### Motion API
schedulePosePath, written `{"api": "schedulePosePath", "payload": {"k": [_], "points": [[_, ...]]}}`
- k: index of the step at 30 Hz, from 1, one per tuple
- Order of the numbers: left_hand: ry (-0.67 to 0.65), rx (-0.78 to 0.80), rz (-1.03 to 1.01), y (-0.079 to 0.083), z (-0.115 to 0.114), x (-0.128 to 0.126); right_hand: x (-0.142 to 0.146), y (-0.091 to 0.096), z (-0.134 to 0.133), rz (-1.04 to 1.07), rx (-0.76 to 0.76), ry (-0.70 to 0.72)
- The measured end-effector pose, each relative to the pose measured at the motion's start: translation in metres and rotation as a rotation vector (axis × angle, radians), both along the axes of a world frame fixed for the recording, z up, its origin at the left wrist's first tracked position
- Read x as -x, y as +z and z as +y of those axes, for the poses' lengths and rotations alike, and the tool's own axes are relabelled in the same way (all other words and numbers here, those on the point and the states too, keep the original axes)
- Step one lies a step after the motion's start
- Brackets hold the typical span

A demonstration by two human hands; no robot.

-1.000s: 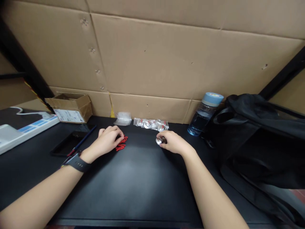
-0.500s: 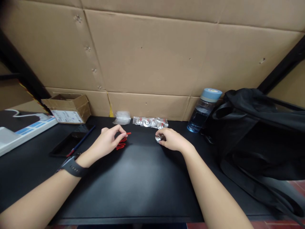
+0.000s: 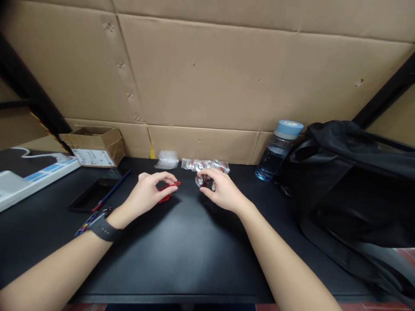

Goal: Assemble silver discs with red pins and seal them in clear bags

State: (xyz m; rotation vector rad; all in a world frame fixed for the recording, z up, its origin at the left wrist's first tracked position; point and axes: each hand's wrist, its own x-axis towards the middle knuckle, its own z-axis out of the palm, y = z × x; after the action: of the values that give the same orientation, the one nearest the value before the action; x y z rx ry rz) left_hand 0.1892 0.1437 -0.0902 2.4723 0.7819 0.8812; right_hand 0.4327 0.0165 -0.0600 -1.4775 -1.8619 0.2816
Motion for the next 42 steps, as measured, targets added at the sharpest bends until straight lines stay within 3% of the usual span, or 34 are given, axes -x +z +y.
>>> {"api": "schedulePosePath", "payload": {"k": [5,8,19,32,42], "points": [[-0.05,-0.066,0.023,0.002,-0.006,-0.003,0.03,-0.013,0.003,0.456,0.108,0.095],[-0.054,-0.082,0.028,0.007,-0.012,-0.003,0.042,-0.018,0.003,0.586,0.09,0.088],[-0.056,-0.076,-0.079,0.011,-0.022,-0.002,0.063,-0.013,-0.005,0.525,0.014,0.059],[-0.093,-0.033,-0.165,0.009,-0.026,-0.004,0.067,-0.014,-0.006,0.632,0.031,0.077],[-0.005,-0.137,-0.168,0.015,-0.036,-0.004,0.07,-0.016,-0.004,0.776,0.074,0.109]]}}
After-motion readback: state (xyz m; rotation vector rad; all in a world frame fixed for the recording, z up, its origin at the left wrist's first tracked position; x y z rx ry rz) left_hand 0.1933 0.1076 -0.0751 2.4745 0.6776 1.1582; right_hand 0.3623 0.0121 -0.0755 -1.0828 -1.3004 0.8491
